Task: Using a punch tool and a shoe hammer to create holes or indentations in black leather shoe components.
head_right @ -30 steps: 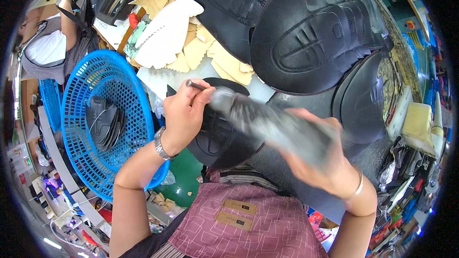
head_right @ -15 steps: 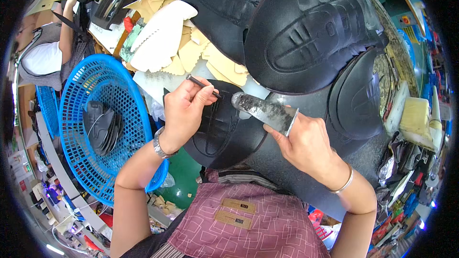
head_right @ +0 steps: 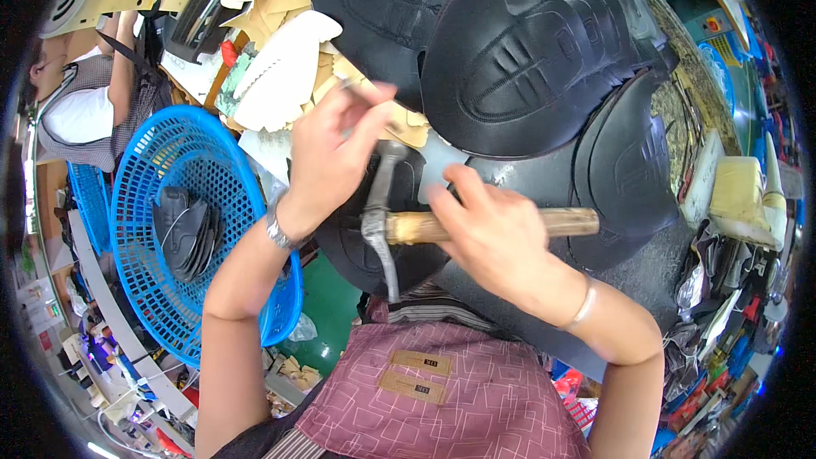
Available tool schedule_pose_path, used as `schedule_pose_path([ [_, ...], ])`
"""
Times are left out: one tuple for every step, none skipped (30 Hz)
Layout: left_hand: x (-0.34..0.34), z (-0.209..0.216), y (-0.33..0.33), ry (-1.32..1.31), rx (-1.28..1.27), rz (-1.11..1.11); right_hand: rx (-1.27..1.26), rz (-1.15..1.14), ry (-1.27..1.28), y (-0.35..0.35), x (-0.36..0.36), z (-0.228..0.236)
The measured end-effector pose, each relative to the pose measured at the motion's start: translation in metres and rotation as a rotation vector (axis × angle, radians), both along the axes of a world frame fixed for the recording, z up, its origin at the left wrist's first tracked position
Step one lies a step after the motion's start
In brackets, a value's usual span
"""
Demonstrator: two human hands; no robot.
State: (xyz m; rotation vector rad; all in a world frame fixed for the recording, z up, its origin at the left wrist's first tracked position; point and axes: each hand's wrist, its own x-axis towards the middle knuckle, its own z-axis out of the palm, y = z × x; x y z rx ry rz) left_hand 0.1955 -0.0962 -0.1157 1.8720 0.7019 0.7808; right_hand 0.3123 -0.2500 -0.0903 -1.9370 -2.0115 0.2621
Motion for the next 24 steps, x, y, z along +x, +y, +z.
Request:
schedule_pose_path([
  [0.019, 0.010, 0.003, -0.020, 0.178, -0.065, -0.114, -0.034, 0.021, 0.005, -0.007, -0.007],
  [0.037, 0.017, 0.004, -0.042, 0.359, -0.127, -0.224, -0.066, 0.041, 0.008, -0.010, -0.011],
  [0.054, 0.015, 0.002, 0.017, 0.428, -0.090, -0.243, -0.035, 0.052, 0.011, -0.010, -0.010],
  [0.071, 0.012, 0.000, 0.077, 0.494, -0.055, -0.239, -0.034, 0.049, 0.009, -0.009, -0.009],
  [0.085, 0.006, -0.002, 0.145, 0.438, -0.077, -0.193, -0.017, 0.074, 0.003, -0.009, -0.008],
  [0.091, 0.006, -0.004, 0.205, 0.521, -0.047, -0.142, 0.001, 0.099, -0.001, -0.007, -0.008],
  [0.094, 0.004, -0.002, 0.246, 0.548, -0.041, -0.159, 0.019, 0.091, -0.010, -0.001, -0.002],
  [0.095, 0.001, 0.001, 0.286, 0.575, -0.035, -0.127, 0.013, 0.089, -0.023, 0.008, 0.001],
  [0.094, -0.002, 0.003, 0.294, 0.570, -0.029, -0.083, -0.036, 0.062, -0.037, 0.018, 0.011],
  [0.092, -0.004, 0.004, 0.162, 0.578, -0.009, -0.062, -0.094, 0.037, -0.053, 0.032, 0.022],
  [0.087, -0.003, 0.004, 0.033, 0.588, 0.018, -0.003, -0.173, 0.022, -0.070, 0.048, 0.025],
  [0.080, 0.000, 0.004, 0.042, 0.588, 0.027, -0.007, -0.247, 0.015, -0.082, 0.067, 0.028],
  [0.072, 0.011, 0.001, 0.000, 0.500, 0.019, 0.018, -0.401, 0.046, -0.096, 0.085, 0.027],
  [0.062, 0.022, -0.002, -0.035, 0.409, 0.007, -0.008, -0.543, 0.015, -0.108, 0.102, 0.023],
  [0.049, 0.038, -0.003, 0.077, 0.150, -0.064, 0.019, -0.681, -0.028, -0.124, 0.119, 0.013],
  [0.024, 0.054, -0.005, 0.205, -0.096, -0.115, 0.011, -0.762, -0.124, -0.134, 0.132, 0.003],
  [0.004, 0.052, -0.009, 0.257, -0.139, -0.115, 0.030, -0.764, -0.259, -0.138, 0.136, -0.004],
  [-0.018, 0.051, -0.015, 0.316, -0.171, -0.101, 0.060, -0.751, -0.383, -0.139, 0.140, -0.009],
  [-0.043, 0.040, -0.027, 0.294, -0.322, -0.042, 0.065, -0.739, -0.374, -0.136, 0.139, -0.007],
  [-0.065, 0.022, -0.042, 0.271, -0.475, 0.017, 0.110, -0.713, -0.377, -0.131, 0.131, -0.003],
  [-0.082, 0.015, -0.056, 0.264, -0.582, 0.059, 0.151, -0.692, -0.379, -0.126, 0.121, 0.003],
  [-0.094, 0.009, -0.067, 0.257, -0.691, 0.101, 0.184, -0.577, -0.231, -0.113, 0.110, 0.013],
  [-0.104, 0.007, -0.072, 0.267, -0.691, 0.117, 0.220, -0.455, -0.078, -0.095, 0.096, 0.020],
  [-0.112, 0.003, -0.073, 0.339, -0.723, 0.149, 0.155, -0.363, 0.087, -0.077, 0.080, 0.022],
])
